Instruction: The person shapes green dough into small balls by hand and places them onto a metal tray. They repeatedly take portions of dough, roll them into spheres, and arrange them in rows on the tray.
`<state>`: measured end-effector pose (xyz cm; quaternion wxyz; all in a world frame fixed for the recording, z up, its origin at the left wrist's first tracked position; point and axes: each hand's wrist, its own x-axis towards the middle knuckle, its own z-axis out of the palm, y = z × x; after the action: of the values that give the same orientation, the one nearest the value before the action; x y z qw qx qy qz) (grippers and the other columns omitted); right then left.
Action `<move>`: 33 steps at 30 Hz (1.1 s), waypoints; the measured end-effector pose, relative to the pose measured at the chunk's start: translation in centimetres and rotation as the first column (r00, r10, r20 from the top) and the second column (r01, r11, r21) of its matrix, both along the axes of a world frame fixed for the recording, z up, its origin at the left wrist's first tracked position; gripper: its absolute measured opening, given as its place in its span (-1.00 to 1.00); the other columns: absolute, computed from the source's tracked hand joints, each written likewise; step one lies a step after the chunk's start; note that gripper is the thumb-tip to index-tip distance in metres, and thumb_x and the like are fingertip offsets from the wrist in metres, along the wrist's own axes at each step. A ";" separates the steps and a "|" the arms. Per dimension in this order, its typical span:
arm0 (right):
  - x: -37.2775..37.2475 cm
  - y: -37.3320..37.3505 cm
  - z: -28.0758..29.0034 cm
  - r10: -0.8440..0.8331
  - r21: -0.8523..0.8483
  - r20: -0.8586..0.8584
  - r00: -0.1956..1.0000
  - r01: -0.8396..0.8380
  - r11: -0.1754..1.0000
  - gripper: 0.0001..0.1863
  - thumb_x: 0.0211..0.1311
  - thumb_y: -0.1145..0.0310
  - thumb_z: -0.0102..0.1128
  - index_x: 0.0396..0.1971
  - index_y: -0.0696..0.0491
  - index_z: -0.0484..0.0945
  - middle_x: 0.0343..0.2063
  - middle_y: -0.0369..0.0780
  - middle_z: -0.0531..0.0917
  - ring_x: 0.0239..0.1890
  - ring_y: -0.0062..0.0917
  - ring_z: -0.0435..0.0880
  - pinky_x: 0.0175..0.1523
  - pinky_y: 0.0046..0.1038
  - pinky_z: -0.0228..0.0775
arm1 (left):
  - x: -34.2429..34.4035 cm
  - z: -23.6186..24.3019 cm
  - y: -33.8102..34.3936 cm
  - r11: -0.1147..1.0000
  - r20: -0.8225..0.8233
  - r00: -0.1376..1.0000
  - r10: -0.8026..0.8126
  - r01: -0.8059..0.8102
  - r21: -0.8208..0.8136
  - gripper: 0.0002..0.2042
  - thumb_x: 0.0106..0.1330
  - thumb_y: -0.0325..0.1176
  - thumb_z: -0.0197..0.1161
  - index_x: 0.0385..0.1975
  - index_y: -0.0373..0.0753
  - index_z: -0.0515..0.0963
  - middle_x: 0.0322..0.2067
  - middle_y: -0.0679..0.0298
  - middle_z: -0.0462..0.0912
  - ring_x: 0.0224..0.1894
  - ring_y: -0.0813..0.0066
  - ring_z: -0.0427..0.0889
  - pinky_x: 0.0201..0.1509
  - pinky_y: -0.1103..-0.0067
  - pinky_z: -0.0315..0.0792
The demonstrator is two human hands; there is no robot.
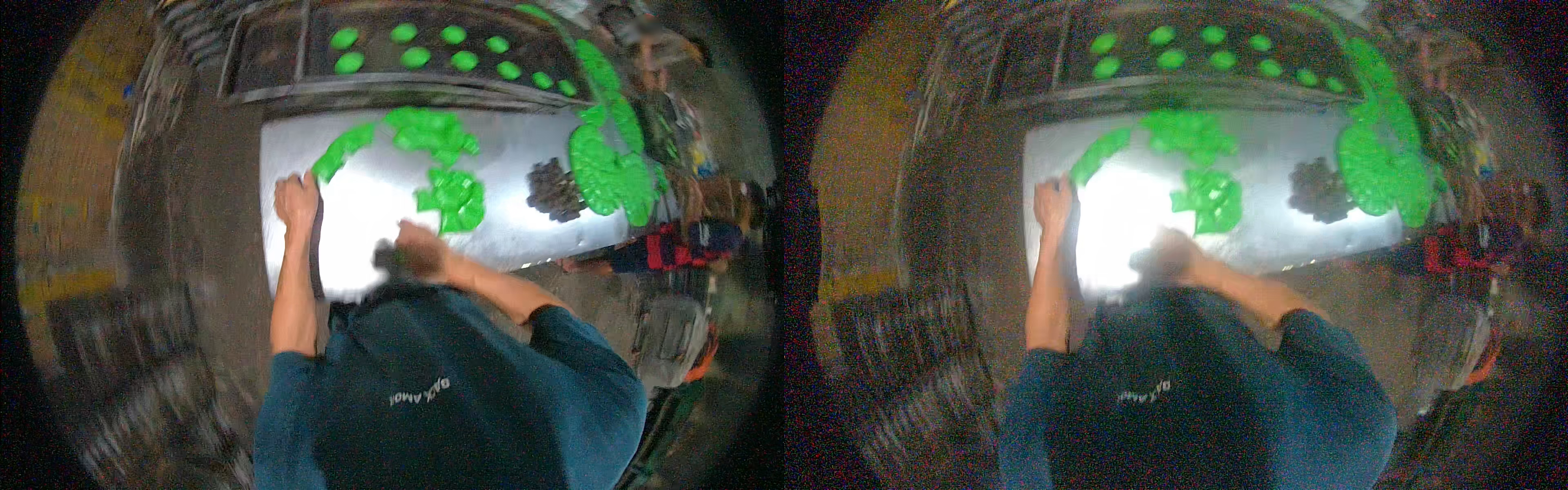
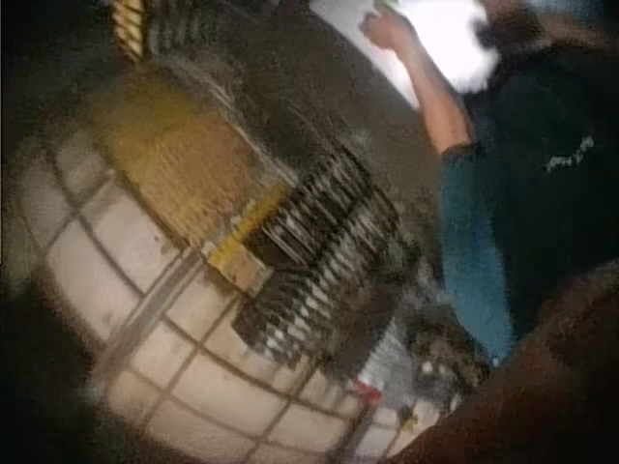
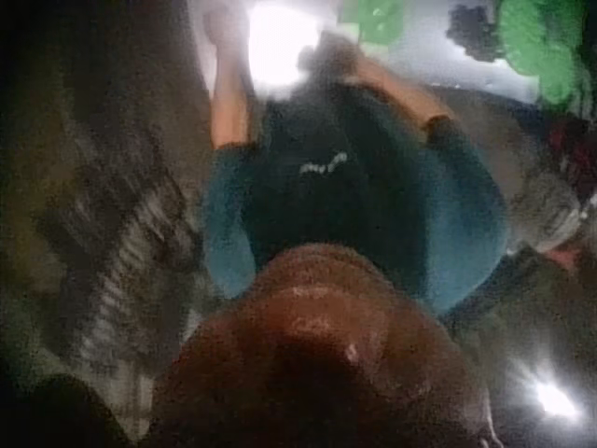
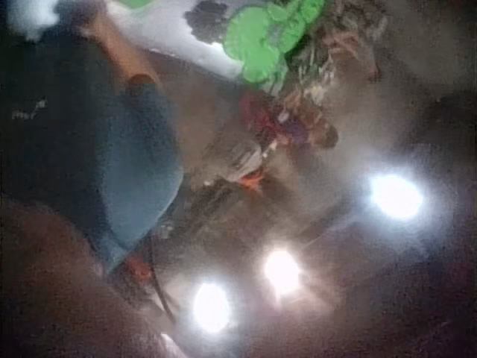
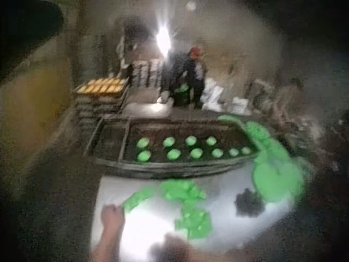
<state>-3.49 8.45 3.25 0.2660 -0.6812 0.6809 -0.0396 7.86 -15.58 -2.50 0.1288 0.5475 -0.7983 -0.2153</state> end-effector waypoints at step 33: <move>-2.7 -14.6 -9.9 0.025 -0.342 -0.206 0.978 -0.096 0.935 -0.25 0.28 -0.18 -0.28 0.28 0.08 0.10 0.35 -0.16 0.04 0.42 -0.39 -0.11 0.34 0.17 -0.46 | 10.0 0.7 4.4 0.880 -0.154 0.981 -0.118 0.175 0.442 -0.79 0.25 -0.32 0.14 -0.31 -0.34 0.59 -0.58 0.24 0.60 -0.54 0.56 0.50 -0.45 0.54 0.38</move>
<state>-6.23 -6.15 -6.63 0.0723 -0.7390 0.6646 -0.0839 17.87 -11.19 -1.77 0.0295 0.4861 -0.7556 -0.4381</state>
